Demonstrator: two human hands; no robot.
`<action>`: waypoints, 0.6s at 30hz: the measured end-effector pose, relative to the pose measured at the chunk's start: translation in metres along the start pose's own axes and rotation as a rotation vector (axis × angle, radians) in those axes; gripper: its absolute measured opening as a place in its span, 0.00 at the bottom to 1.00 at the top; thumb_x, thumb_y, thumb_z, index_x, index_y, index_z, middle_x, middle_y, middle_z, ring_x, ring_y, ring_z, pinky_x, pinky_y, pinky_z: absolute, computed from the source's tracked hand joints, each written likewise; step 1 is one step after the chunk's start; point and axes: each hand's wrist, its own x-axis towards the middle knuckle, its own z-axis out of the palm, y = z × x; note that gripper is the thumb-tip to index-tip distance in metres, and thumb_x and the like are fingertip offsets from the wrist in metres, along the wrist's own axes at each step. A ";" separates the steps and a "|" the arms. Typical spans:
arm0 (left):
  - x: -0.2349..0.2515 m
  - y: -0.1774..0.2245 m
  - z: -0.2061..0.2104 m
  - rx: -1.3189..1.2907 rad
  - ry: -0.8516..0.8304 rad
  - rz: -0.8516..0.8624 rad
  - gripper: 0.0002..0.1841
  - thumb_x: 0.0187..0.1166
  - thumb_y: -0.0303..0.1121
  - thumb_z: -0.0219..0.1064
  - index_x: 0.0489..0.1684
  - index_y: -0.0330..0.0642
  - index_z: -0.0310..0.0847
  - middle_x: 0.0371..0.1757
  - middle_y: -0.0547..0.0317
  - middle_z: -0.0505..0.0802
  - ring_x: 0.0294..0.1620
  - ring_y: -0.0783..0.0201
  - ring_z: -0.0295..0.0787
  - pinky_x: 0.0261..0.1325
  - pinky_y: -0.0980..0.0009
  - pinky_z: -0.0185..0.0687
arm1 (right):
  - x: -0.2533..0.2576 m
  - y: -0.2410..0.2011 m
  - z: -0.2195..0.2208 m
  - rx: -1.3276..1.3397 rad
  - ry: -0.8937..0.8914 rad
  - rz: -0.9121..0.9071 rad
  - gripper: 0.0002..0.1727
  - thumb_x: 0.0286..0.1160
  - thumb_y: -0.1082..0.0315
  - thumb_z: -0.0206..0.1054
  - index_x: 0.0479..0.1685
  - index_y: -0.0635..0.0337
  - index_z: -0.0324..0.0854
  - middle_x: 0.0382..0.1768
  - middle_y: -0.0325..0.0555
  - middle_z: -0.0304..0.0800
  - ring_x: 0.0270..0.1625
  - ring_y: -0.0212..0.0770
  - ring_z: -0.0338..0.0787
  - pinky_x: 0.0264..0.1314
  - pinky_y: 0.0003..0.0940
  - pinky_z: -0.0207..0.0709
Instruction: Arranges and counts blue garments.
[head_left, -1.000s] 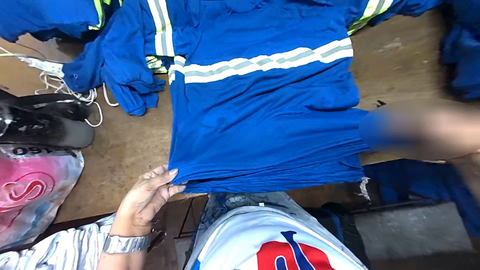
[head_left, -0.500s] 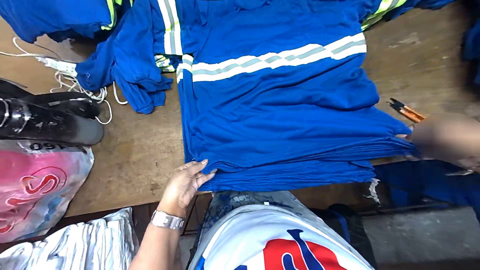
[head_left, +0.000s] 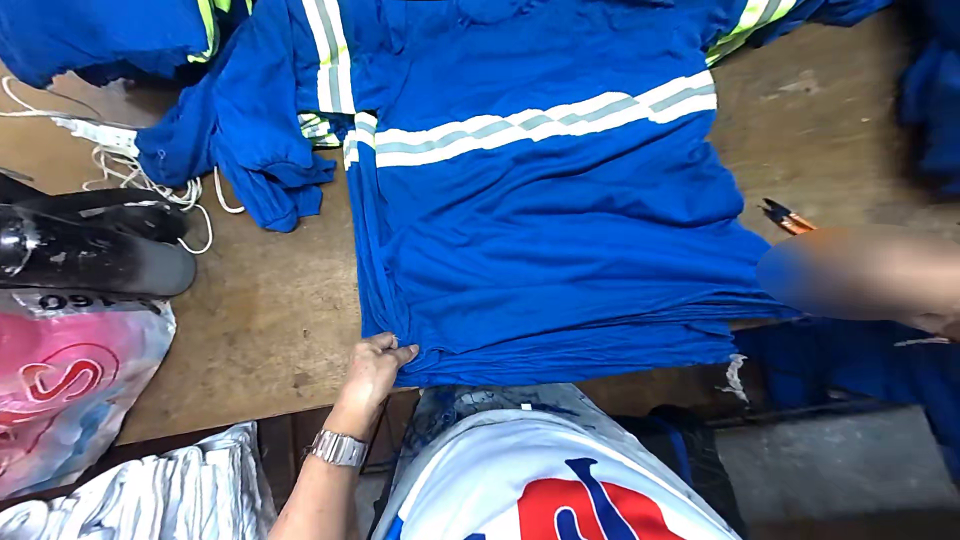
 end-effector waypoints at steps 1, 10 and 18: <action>-0.003 0.002 -0.006 -0.016 -0.008 0.016 0.13 0.79 0.35 0.73 0.24 0.40 0.81 0.28 0.54 0.86 0.30 0.60 0.82 0.36 0.59 0.77 | -0.001 -0.002 0.001 -0.018 0.007 -0.008 0.06 0.83 0.77 0.61 0.42 0.70 0.84 0.35 0.56 0.90 0.34 0.46 0.90 0.41 0.42 0.87; -0.015 0.009 -0.095 -0.342 0.145 0.028 0.05 0.84 0.25 0.63 0.44 0.35 0.85 0.38 0.54 0.94 0.30 0.63 0.92 0.34 0.64 0.92 | -0.035 -0.023 -0.011 0.164 0.050 -0.547 0.08 0.75 0.77 0.62 0.42 0.57 0.86 0.28 0.37 0.91 0.26 0.31 0.90 0.28 0.32 0.89; 0.001 -0.005 -0.098 -0.590 0.094 -0.042 0.07 0.85 0.24 0.59 0.52 0.37 0.81 0.45 0.54 0.92 0.39 0.62 0.93 0.41 0.63 0.93 | -0.056 -0.030 0.022 0.453 -0.086 -0.400 0.11 0.81 0.75 0.55 0.48 0.55 0.83 0.32 0.35 0.91 0.29 0.26 0.90 0.34 0.24 0.87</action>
